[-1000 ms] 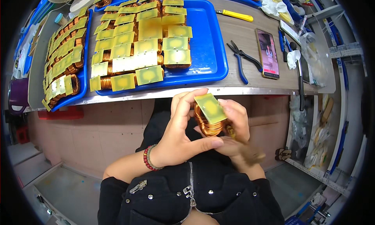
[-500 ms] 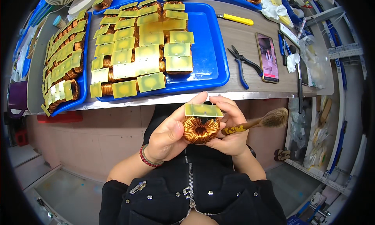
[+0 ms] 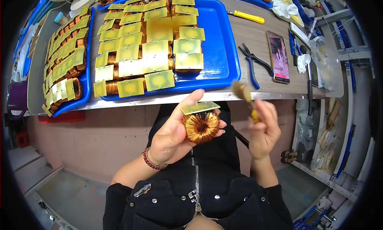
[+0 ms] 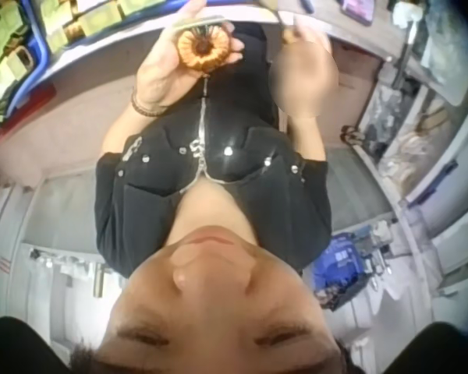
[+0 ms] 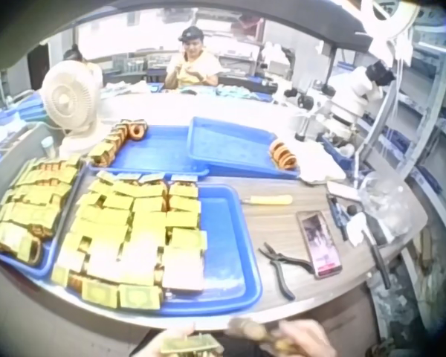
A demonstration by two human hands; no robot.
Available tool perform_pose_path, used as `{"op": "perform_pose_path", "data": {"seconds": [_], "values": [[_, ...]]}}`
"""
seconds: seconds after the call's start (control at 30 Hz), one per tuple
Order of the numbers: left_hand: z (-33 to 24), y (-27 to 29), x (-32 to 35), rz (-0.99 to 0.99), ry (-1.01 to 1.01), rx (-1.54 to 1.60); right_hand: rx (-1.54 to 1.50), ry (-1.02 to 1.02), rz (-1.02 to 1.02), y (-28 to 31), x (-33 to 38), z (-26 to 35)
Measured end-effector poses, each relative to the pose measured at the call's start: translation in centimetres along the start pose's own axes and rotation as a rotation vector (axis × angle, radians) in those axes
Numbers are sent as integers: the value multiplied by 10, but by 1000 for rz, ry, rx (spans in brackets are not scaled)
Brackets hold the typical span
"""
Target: The person cleans copper wire coils on small square circuit boards using a brush and pliers. They pick up each component from a blue tray, brush the copper windings, and occasionally use pliers to adjust the metal leads before placing the item back on the tray.
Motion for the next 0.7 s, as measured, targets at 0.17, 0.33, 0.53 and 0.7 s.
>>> {"op": "perform_pose_path", "data": {"seconds": [0.17,0.33,0.53,0.7], "values": [[4,7,0,-12,-24,11,534,473,203,-3,4,29],[3,14,7,-41,-56,15,583,446,105,8,3,24],[1,21,11,-12,-81,-25,703,351,14,16,-8,24],[2,10,8,-79,-46,65,481,556,103,4,-2,14]]}}
Point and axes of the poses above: each hand's wrist, its own x-axis away from the middle knuckle, its own y-axis out of the back of the hand, z = x × y, the point moved 4 cm from there along -x, towards the middle knuckle, and after that the axes turned 6 degrees about y, right-handed, at the moved point
